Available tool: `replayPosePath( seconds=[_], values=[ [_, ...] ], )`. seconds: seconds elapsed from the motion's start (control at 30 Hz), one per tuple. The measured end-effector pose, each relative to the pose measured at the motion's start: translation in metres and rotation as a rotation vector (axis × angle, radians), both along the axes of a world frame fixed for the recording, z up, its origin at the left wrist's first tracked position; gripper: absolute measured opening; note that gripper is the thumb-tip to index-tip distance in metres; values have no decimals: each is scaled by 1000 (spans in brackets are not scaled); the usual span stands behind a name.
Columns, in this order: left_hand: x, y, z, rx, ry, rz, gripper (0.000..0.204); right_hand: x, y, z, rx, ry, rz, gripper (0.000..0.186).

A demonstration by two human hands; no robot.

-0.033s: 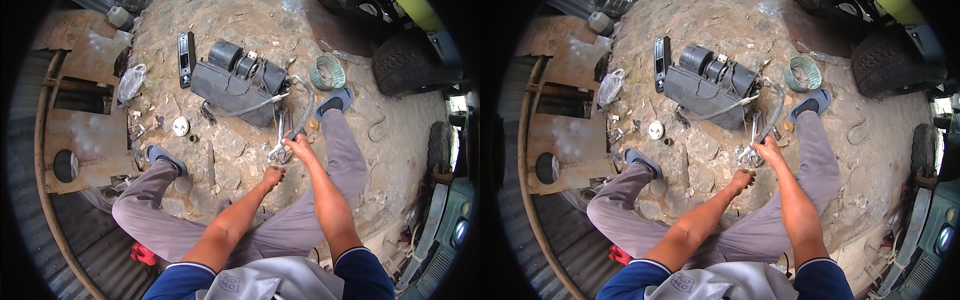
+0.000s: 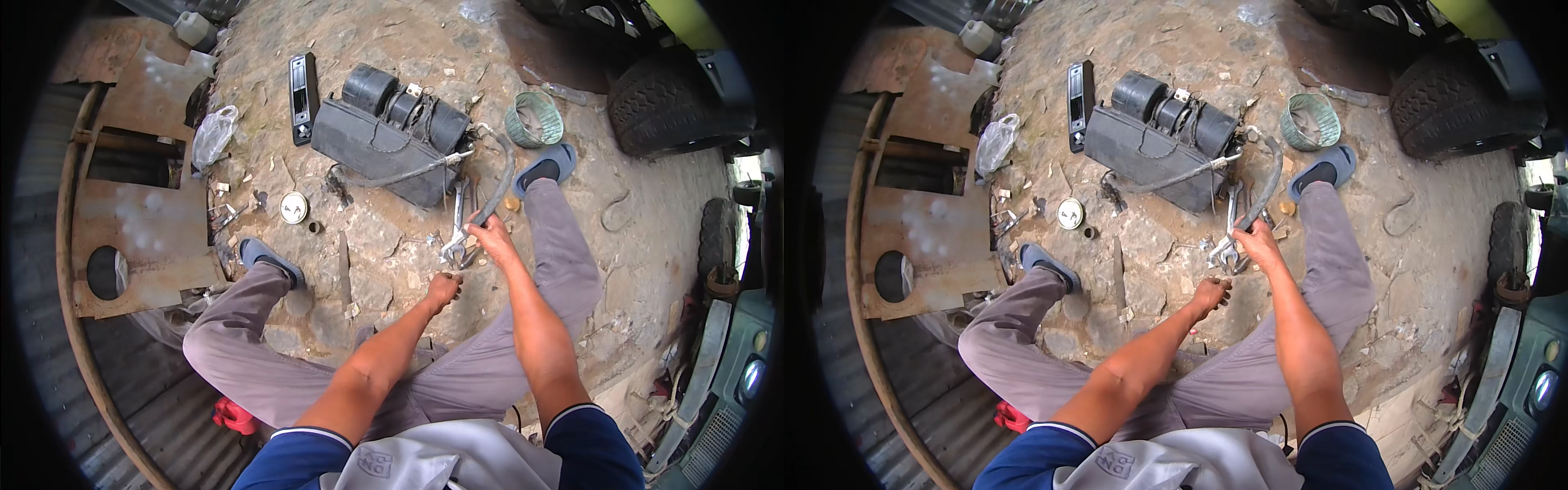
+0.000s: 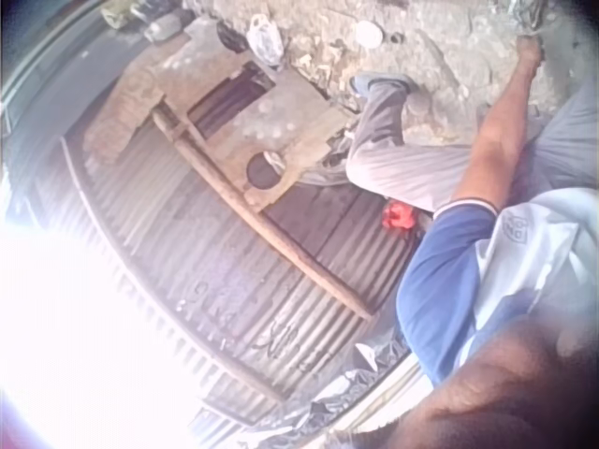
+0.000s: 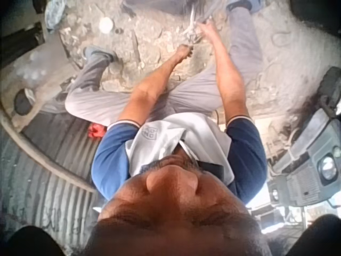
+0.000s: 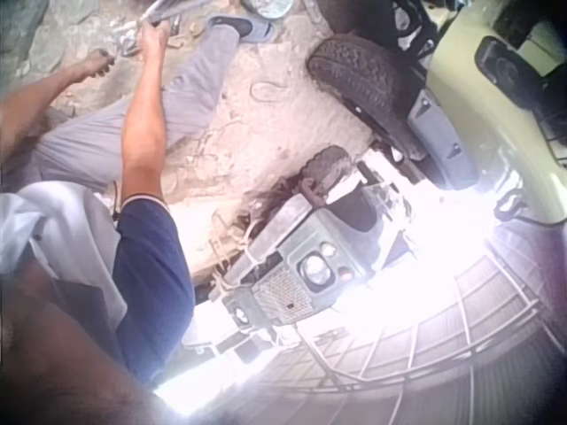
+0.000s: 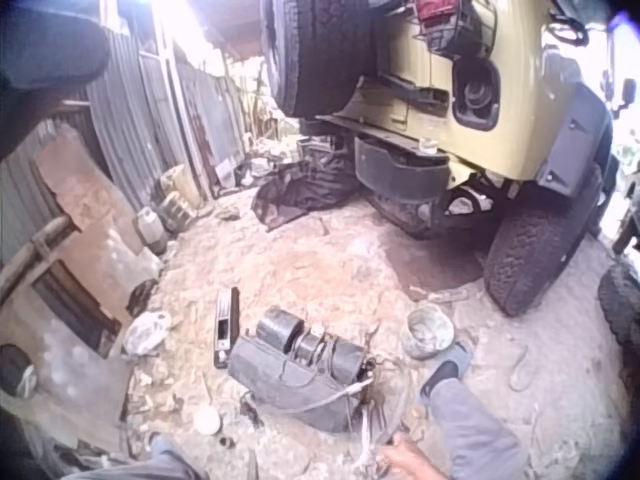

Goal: The person disassembles a black plastic heater unit by removing internal components, handles various loose wires, and wipes down parts with a cloth.

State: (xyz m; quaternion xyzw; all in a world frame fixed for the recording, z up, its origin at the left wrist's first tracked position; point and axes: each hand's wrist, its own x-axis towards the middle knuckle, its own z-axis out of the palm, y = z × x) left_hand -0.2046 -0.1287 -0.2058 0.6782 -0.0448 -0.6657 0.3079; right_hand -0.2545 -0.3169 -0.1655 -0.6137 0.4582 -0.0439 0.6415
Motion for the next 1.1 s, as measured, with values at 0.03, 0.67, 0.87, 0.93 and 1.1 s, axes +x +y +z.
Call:
replayPosePath(
  seconds=[0.03,0.67,0.87,0.93,1.1],
  values=[
    [2,6,-7,-8,-74,-71,45,1,-6,2,-17,24,-8,25],
    [415,-211,84,-210,-1413,-424,46,-4,-64,16,-197,280,-172,22],
    [421,-312,65,-302,-1672,-622,51,-26,-52,-23,-265,421,-172,19],
    [421,-346,68,-371,-1594,-773,54,-25,-47,-20,-293,434,-157,19],
    [451,-348,51,138,-1224,-1016,94,-34,-40,-36,-413,423,-176,14]
  ],
)
